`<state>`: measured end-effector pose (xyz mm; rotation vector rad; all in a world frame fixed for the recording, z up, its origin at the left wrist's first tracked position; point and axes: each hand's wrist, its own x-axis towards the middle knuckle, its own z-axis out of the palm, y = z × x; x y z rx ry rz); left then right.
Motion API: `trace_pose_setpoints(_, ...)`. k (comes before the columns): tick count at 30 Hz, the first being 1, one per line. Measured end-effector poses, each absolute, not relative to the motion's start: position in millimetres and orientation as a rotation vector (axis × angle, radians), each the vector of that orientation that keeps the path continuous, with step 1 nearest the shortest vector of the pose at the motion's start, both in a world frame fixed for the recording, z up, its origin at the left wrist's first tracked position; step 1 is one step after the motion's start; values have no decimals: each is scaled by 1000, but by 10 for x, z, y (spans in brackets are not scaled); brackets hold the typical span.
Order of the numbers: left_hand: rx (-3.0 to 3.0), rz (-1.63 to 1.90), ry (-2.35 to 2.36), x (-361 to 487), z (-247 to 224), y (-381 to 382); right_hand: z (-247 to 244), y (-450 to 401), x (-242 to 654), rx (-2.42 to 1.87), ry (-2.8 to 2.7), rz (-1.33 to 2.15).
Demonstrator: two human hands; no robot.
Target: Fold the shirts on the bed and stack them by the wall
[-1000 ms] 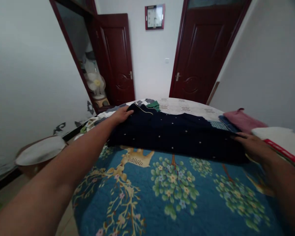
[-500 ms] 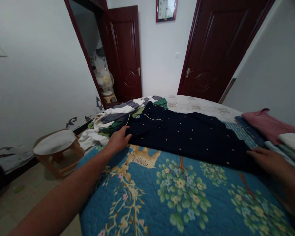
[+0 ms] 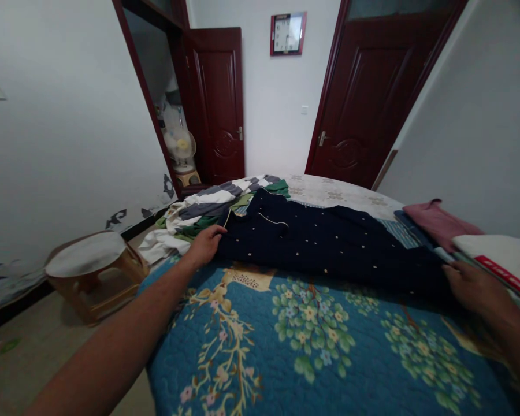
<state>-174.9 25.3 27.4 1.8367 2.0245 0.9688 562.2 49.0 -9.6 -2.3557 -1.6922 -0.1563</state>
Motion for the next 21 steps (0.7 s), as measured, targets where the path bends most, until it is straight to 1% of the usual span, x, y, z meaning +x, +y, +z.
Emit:
trace_pose_setpoints(3, 1935, 754, 2076, -1622, 250, 29, -153, 278, 5761, -2364, -1716, -158)
trace_pose_setpoints(8, 2067, 391, 2385, -1440, 278, -261, -372, -48, 5613, -2456, -1751, -94)
trace_pose_setpoints(12, 2061, 310, 2491, -1416, 313, -380, -400, -111, 5484, -2479, -1772, -129)
trace_pose_setpoints(14, 2022, 363, 2544, -1444, 308, -415, -382, -111, 5455, -2481, -1774, -124)
trace_pose_setpoints(16, 1966, 498, 2558, -1503, 296, -421, -382, -112, 5451, -2497, -1770, -107)
trace_pose_setpoints(18, 1898, 748, 2483, -1598, 286, -398, -409, -113, 5469, -2501, -1765, -122)
trace_pose_setpoints(21, 1637, 1228, 2223, -1786, 286, -351, -470, -108, 5525, -2495, -1723, -188)
